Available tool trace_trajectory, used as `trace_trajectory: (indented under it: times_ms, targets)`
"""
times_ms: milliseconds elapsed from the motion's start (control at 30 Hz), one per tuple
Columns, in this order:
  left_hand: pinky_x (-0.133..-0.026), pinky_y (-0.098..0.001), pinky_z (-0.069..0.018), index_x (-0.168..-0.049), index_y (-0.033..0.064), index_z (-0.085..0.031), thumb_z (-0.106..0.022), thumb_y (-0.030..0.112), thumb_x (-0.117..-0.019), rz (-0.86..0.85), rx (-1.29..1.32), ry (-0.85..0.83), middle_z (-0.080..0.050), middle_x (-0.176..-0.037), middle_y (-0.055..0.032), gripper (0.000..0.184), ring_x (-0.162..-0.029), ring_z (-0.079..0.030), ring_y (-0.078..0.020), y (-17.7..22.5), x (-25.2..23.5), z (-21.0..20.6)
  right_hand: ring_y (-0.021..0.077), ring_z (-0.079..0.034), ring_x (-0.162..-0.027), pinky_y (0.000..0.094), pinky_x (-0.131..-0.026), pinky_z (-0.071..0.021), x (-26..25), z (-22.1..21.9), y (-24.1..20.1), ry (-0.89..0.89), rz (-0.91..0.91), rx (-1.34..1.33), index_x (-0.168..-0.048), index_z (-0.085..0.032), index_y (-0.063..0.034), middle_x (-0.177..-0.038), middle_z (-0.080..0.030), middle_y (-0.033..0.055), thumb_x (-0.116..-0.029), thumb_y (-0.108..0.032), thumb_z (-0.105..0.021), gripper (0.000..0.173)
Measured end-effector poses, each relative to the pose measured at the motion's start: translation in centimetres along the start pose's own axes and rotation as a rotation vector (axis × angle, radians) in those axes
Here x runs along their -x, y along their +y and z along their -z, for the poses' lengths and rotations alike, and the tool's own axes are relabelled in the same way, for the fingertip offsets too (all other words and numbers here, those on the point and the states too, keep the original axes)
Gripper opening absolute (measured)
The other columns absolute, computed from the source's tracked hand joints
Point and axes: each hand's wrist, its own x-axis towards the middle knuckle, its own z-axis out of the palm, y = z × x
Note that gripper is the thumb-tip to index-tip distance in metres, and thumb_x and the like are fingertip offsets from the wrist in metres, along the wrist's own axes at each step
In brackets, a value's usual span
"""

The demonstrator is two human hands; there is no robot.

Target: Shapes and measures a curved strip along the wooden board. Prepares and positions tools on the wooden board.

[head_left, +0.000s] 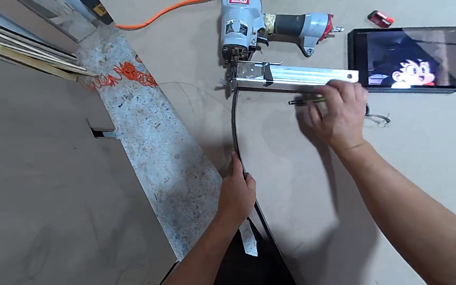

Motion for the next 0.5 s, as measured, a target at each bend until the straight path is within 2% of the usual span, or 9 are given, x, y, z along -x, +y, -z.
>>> trace_trajectory:
  times_ms: [33, 67, 133, 167, 233, 300, 367, 433, 500]
  targets:
    - [-0.058, -0.0373, -0.0598, -0.167, 0.0261, -0.005, -0.050, 0.029, -0.1072, 0.000, 0.007, -0.007, -0.063, -0.071, -0.0083, 0.076, -0.055, -0.064, -0.0172, -0.2, 0.0, 0.0, 0.0378, -0.063, -0.115, 0.0560, -0.097, -0.0485, 1.0, -0.3, -0.3, -0.018, 0.044, -0.013, -0.121, -0.069, -0.0107, -0.122, -0.068, 0.0171, -0.1025, -0.028, -0.057, 0.028]
    - [-0.057, -0.0367, -0.0597, -0.167, 0.0257, -0.005, -0.050, 0.029, -0.1072, -0.002, -0.004, -0.012, -0.062, -0.070, -0.0076, 0.075, -0.055, -0.064, -0.0165, -0.2, -0.1, 0.1, 0.0364, -0.063, -0.117, 0.0544, -0.096, -0.0498, 1.7, -0.8, -0.7, -0.065, 0.055, -0.017, -0.124, -0.069, -0.0110, -0.125, -0.068, 0.0156, -0.1039, -0.027, -0.054, 0.030]
    - [-0.058, -0.0360, -0.0592, -0.167, 0.0239, -0.006, -0.048, 0.029, -0.1073, -0.013, -0.048, -0.010, -0.061, -0.070, -0.0068, 0.074, -0.056, -0.063, -0.0162, 0.1, -0.3, 0.2, 0.0336, -0.057, -0.133, 0.0539, -0.106, -0.0463, 2.0, -1.7, -1.2, -0.178, -0.012, 0.022, -0.141, -0.060, -0.0127, -0.142, -0.061, 0.0118, -0.1080, -0.027, -0.046, 0.039]
    - [-0.059, -0.0360, -0.0590, -0.167, 0.0228, -0.007, -0.048, 0.029, -0.1074, -0.020, -0.077, 0.002, -0.061, -0.069, -0.0068, 0.073, -0.056, -0.063, -0.0163, 0.2, -0.2, 0.1, 0.0335, -0.055, -0.135, 0.0544, -0.106, -0.0453, 1.9, -1.9, -1.4, -0.206, -0.053, 0.033, -0.141, -0.060, -0.0129, -0.143, -0.061, 0.0113, -0.1090, -0.029, -0.044, 0.039]
    - [-0.058, -0.0371, -0.0578, -0.167, 0.0220, -0.010, -0.048, 0.030, -0.1071, -0.038, -0.129, 0.042, -0.061, -0.067, -0.0067, 0.071, -0.055, -0.062, -0.0176, 0.2, 0.0, -0.2, 0.0359, -0.058, -0.125, 0.0556, -0.099, -0.0456, 1.5, -1.8, -2.0, -0.226, -0.100, 0.042, -0.128, -0.066, -0.0118, -0.128, -0.065, 0.0136, -0.1078, -0.028, -0.047, 0.032]
    - [-0.057, -0.0371, -0.0573, -0.167, 0.0229, -0.015, -0.048, 0.032, -0.1066, -0.073, -0.137, 0.084, -0.060, -0.064, -0.0054, 0.070, -0.054, -0.061, -0.0170, -0.3, 0.2, -0.6, 0.0401, -0.062, -0.110, 0.0580, -0.095, -0.0459, 1.7, -1.3, -2.6, -0.246, -0.081, 0.052, -0.114, -0.066, -0.0070, -0.111, -0.067, 0.0180, -0.1068, -0.025, -0.049, 0.026]
    - [-0.058, -0.0374, -0.0583, -0.166, 0.0218, -0.020, -0.053, 0.037, -0.1055, -0.128, -0.118, 0.134, -0.061, -0.064, -0.0033, 0.071, -0.054, -0.061, -0.0158, -0.8, 0.6, -0.9, 0.0394, -0.064, -0.103, 0.0563, -0.090, -0.0489, 3.0, -0.1, -3.6, -0.275, -0.041, -0.023, -0.110, -0.065, -0.0053, -0.104, -0.067, 0.0176, -0.1074, -0.025, -0.048, 0.026]
    - [-0.060, -0.0378, -0.0576, -0.165, 0.0131, -0.025, -0.060, 0.039, -0.1015, -0.287, -0.158, 0.273, -0.063, -0.070, -0.0005, 0.077, -0.058, -0.061, -0.0147, -1.6, 1.6, -1.5, 0.0304, -0.066, -0.099, 0.0477, -0.084, -0.0558, 5.1, 2.0, -6.1, -0.291, -0.068, -0.190, -0.114, -0.067, -0.0070, -0.105, -0.068, 0.0127, -0.1080, -0.027, -0.048, 0.029]
    - [-0.062, -0.0369, -0.0592, -0.158, 0.0042, -0.038, -0.067, 0.035, -0.0956, -0.526, -0.160, 0.390, -0.066, -0.079, -0.0011, 0.076, -0.065, -0.062, -0.0145, -2.3, 2.9, -2.4, 0.0161, -0.068, -0.090, 0.0363, -0.077, -0.0606, 7.5, 4.6, -9.8, -0.287, -0.170, -0.423, -0.118, -0.068, -0.0103, -0.103, -0.067, 0.0042, -0.1076, -0.027, -0.048, 0.028]
